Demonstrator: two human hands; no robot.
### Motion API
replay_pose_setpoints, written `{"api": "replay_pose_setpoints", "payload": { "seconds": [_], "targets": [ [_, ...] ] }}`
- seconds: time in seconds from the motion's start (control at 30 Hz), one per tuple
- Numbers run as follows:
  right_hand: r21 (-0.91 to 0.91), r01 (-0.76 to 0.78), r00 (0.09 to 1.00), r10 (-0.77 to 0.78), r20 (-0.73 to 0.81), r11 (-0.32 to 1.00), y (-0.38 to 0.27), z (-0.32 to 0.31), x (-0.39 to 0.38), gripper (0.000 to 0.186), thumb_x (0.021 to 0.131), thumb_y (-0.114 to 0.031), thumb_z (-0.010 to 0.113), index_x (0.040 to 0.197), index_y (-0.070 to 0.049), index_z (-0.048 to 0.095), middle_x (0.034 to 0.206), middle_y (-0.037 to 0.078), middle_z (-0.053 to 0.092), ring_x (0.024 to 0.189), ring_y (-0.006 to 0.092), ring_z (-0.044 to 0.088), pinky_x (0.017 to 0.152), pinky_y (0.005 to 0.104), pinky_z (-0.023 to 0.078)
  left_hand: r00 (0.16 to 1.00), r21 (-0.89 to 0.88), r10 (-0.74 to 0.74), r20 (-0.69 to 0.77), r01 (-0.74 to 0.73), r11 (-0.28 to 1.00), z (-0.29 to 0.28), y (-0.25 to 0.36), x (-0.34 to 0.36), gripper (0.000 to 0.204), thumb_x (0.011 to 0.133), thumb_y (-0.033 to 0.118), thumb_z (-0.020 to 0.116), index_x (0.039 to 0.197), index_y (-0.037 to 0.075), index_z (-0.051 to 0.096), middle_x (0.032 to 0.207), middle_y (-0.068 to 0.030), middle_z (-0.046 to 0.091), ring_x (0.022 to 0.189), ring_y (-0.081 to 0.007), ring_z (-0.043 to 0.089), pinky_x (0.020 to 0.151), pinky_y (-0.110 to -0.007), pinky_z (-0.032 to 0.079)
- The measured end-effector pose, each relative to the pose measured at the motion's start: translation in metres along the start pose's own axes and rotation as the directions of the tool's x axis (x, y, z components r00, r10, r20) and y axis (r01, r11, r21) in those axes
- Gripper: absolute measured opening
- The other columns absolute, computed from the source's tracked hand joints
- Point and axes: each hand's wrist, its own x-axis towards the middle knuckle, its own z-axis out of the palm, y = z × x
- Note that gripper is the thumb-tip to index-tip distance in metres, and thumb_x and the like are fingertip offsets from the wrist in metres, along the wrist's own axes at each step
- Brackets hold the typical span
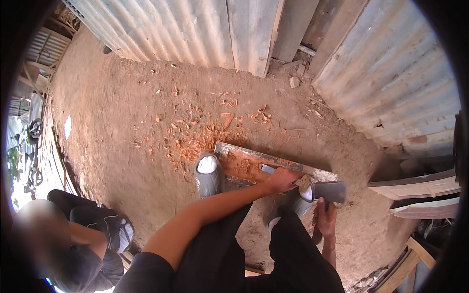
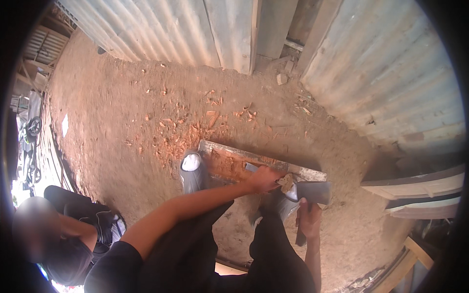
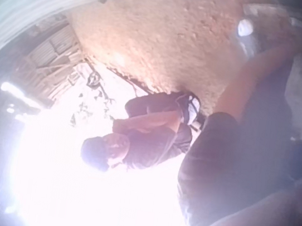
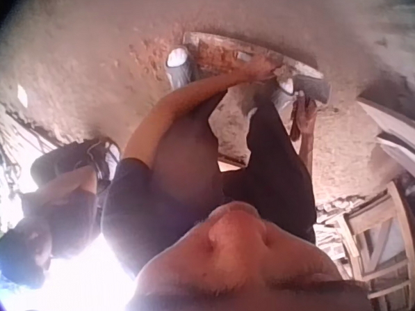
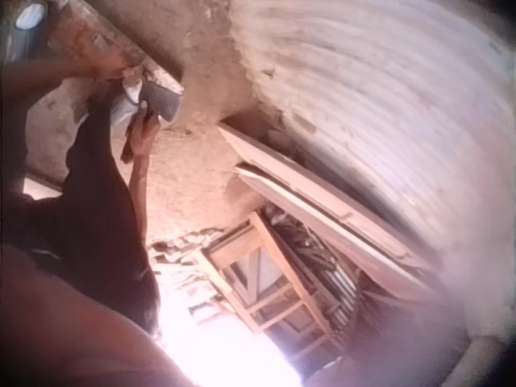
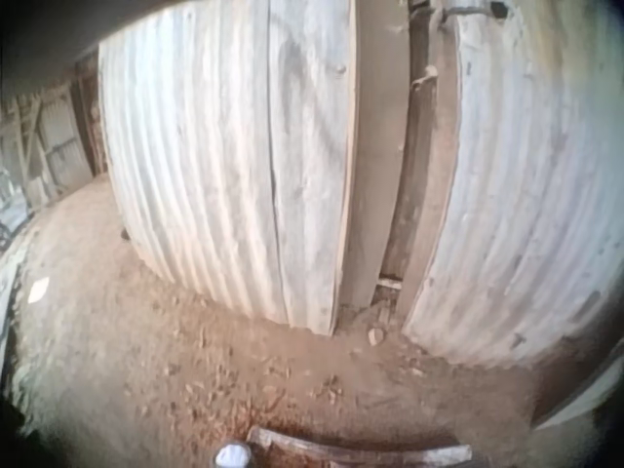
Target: The person uses a small axe to repeatedly strike and carve a piece of wood resting on a wooden plank. The person holds the wood steady with their left hand while striking with the right hand, producing wood shavings.
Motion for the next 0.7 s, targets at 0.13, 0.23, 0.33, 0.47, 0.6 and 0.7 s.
{"api": "replay_pose_setpoints", "payload": {
  "seconds": [0.13,0.23,0.33,0.47,0.6,0.7],
  "targets": [
    [0.357,0.092,0.975,-0.011,-0.222,0.930,0.017,0.014,-0.002,0.054,0.112,-0.044,0.046,0.077,-0.002,0.054,0.058,0.006,0.055,0.044,0.0159,0.056,0.039,0.0323,0.044,0.997,-0.034,0.070,-0.045,-0.071,0.997,0.001,0.008,0.004,0.049,0.078,0.018,0.074,0.126,0.010,0.067,0.092,-0.0187,0.073,0.088,-0.0415,0.072,0.077,-0.054,0.057],
    [-0.042,0.048,0.998,-0.046,0.043,0.998,0.021,0.019,0.004,0.042,0.112,-0.042,0.048,0.093,-0.005,0.051,0.060,0.005,0.052,0.042,0.0141,0.052,0.037,0.0316,0.040,0.998,-0.014,0.054,-0.029,-0.055,0.998,0.000,0.005,0.003,0.049,0.078,0.018,0.072,0.126,0.009,0.067,0.091,-0.0196,0.073,0.087,-0.0421,0.072,0.077,-0.053,0.056],
    [-0.156,0.070,0.997,-0.063,0.045,0.985,0.016,-0.005,0.009,0.041,0.112,-0.041,0.049,0.093,-0.005,0.051,0.061,0.004,0.052,0.042,0.0141,0.052,0.037,0.0302,0.041,1.000,-0.044,0.019,-0.024,-0.020,0.999,-0.006,0.008,-0.003,0.047,0.078,0.018,0.072,0.123,0.008,0.066,0.091,-0.0205,0.072,0.086,-0.0424,0.072,0.076,-0.053,0.056],
    [0.193,0.061,0.988,-0.032,-0.153,0.979,0.012,0.006,-0.003,0.043,0.112,-0.042,0.047,0.091,-0.005,0.051,0.060,0.004,0.052,0.041,0.0144,0.052,0.036,0.0301,0.041,0.994,-0.080,0.072,-0.079,-0.078,0.994,-0.007,0.005,-0.003,0.045,0.077,0.018,0.071,0.120,0.007,0.066,0.090,-0.0208,0.072,0.085,-0.0423,0.071,0.075,-0.052,0.056],
    [0.001,0.003,1.000,-0.003,-0.006,1.000,0.023,0.024,-0.003,0.044,0.111,-0.041,0.051,0.087,-0.004,0.052,0.058,0.004,0.050,0.040,0.0146,0.052,0.036,0.0305,0.041,0.995,-0.073,0.093,-0.049,-0.096,0.993,-0.004,0.001,-0.003,0.045,0.076,0.018,0.072,0.118,0.006,0.066,0.088,-0.0204,0.071,0.085,-0.0422,0.071,0.075,-0.052,0.056],
    [0.097,0.027,0.999,-0.025,-0.031,0.995,0.019,0.015,-0.002,0.043,0.111,-0.039,0.054,0.087,-0.003,0.051,0.058,0.004,0.050,0.040,0.0145,0.050,0.036,0.0309,0.040,0.993,-0.020,0.093,-0.072,-0.095,0.995,-0.003,0.000,-0.004,0.043,0.075,0.018,0.073,0.115,0.006,0.066,0.088,-0.0198,0.070,0.085,-0.0420,0.071,0.075,-0.053,0.056]
  ]
}}
